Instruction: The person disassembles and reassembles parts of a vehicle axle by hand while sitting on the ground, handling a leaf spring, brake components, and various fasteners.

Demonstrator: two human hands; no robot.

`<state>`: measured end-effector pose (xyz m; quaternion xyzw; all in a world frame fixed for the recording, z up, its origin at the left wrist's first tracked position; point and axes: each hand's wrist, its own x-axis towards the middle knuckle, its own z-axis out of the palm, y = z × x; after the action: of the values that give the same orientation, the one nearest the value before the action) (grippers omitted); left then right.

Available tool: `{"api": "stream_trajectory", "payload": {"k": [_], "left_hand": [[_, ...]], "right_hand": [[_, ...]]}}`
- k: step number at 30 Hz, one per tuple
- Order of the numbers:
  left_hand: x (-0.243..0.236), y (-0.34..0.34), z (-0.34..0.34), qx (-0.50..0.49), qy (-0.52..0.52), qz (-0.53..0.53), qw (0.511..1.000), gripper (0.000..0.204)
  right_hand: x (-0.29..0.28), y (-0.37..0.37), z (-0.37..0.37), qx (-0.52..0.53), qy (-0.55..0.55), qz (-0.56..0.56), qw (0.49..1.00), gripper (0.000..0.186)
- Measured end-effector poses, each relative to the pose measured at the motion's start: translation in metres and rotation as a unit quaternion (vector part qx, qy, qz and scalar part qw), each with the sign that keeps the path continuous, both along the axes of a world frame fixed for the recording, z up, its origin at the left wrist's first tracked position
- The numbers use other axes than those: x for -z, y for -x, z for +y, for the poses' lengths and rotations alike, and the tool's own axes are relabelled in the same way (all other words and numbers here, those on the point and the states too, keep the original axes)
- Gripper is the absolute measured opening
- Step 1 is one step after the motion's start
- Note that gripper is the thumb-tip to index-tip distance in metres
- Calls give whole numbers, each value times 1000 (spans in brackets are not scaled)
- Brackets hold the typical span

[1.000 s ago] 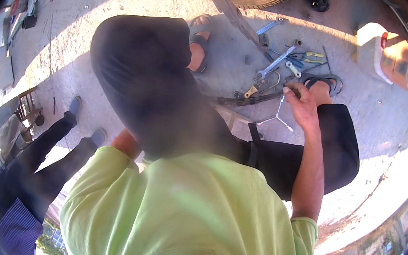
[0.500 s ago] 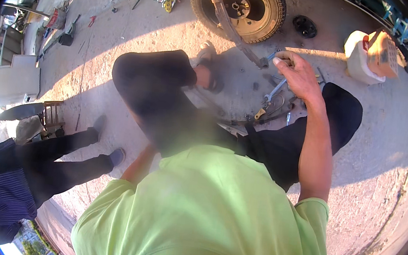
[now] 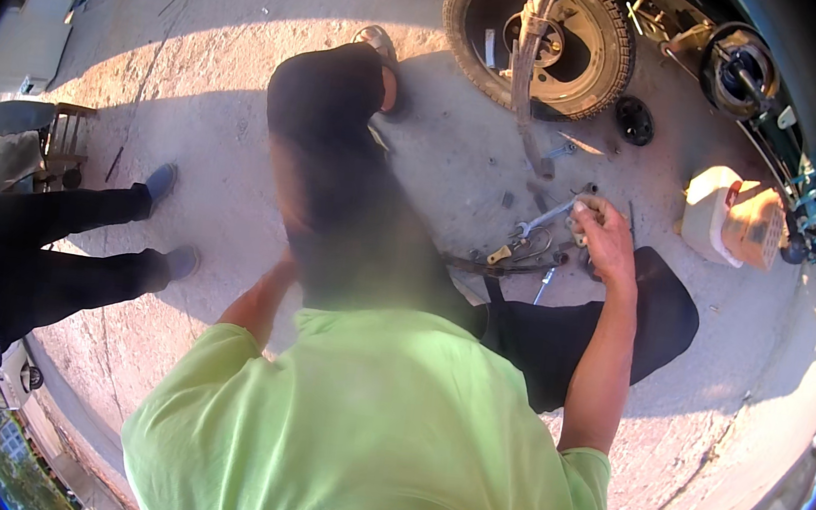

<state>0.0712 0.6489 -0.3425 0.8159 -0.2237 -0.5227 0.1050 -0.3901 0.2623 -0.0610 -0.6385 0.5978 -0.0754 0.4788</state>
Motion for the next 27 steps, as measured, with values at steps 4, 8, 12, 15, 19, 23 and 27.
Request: {"api": "stream_trajectory", "payload": {"k": [4, 8, 12, 15, 19, 23, 27], "left_hand": [[34, -1, -17, -42, 76, 7, 996, 46], [68, -22, 15, -189, 162, 11, 968, 49], [23, -47, 11, -457, 68, 30, 887, 41], [62, -63, 62, -514, 8, 28, 857, 38], [73, -64, 60, -507, -51, -22, 860, 45], [151, -32, 97, -351, -140, -287, 880, 60], [106, -33, 58, -393, -153, -244, 873, 61]], "right_hand": [[27, -12, 1, -1, -64, 29, 998, 40], [58, -33, 5, -7, -161, 42, 986, 37], [100, -49, 15, -3, -244, 50, 968, 42], [113, -79, 23, -44, -268, 105, 957, 40], [109, -126, 33, -28, -356, 102, 928, 39], [127, -159, 29, -103, -328, 171, 923, 46], [131, -200, 20, -120, -317, 155, 928, 45]]}}
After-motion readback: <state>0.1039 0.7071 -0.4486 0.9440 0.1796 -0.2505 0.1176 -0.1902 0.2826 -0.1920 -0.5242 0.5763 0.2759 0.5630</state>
